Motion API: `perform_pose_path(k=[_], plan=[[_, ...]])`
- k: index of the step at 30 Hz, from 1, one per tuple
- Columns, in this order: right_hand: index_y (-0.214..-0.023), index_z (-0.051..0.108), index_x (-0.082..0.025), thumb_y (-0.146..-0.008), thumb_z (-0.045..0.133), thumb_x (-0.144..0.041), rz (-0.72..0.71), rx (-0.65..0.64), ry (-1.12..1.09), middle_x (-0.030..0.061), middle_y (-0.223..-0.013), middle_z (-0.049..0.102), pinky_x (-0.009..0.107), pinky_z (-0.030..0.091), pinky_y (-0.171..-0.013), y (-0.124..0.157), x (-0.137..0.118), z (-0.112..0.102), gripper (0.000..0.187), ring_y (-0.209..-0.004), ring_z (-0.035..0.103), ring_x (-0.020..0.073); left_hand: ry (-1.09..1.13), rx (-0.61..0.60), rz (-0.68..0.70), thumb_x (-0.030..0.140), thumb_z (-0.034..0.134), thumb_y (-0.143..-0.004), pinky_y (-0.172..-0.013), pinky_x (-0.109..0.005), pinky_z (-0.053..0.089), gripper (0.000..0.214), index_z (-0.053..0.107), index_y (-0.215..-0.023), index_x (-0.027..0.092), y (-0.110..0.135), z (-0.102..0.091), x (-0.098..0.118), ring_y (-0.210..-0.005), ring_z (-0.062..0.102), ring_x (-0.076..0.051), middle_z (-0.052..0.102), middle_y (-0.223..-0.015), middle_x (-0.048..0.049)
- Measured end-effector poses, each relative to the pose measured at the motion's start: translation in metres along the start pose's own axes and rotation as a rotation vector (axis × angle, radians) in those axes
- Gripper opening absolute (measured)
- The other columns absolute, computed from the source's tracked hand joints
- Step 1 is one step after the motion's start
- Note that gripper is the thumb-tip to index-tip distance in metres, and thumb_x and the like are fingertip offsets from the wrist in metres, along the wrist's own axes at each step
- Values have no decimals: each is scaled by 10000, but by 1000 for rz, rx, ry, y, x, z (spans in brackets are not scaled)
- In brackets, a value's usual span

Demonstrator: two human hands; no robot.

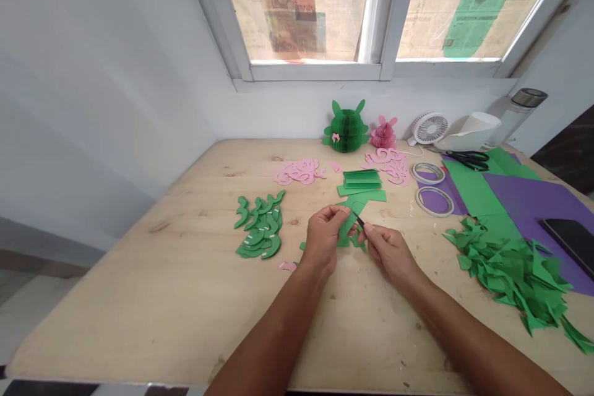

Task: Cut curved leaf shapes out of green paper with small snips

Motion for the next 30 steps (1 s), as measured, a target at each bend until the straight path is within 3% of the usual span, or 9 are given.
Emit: perform_pose_path(k=[30], plan=[[-641,561,-154,-767,506,-583,2,5,-40,-91,-392,249,221,106,-382,0,3,1,451,-370,175,65,46,-21,-1,241,689,-593,-492,-237,404,161,564,-620,144,0,0,-2,-454,515,-106,552,-491,15]])
Point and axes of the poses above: each hand's wrist, its own y-axis away from the middle knuckle, its own z-axis out of the palm, x = y × z, the point moved 2 cm from there along -y, towards the middle knuckle
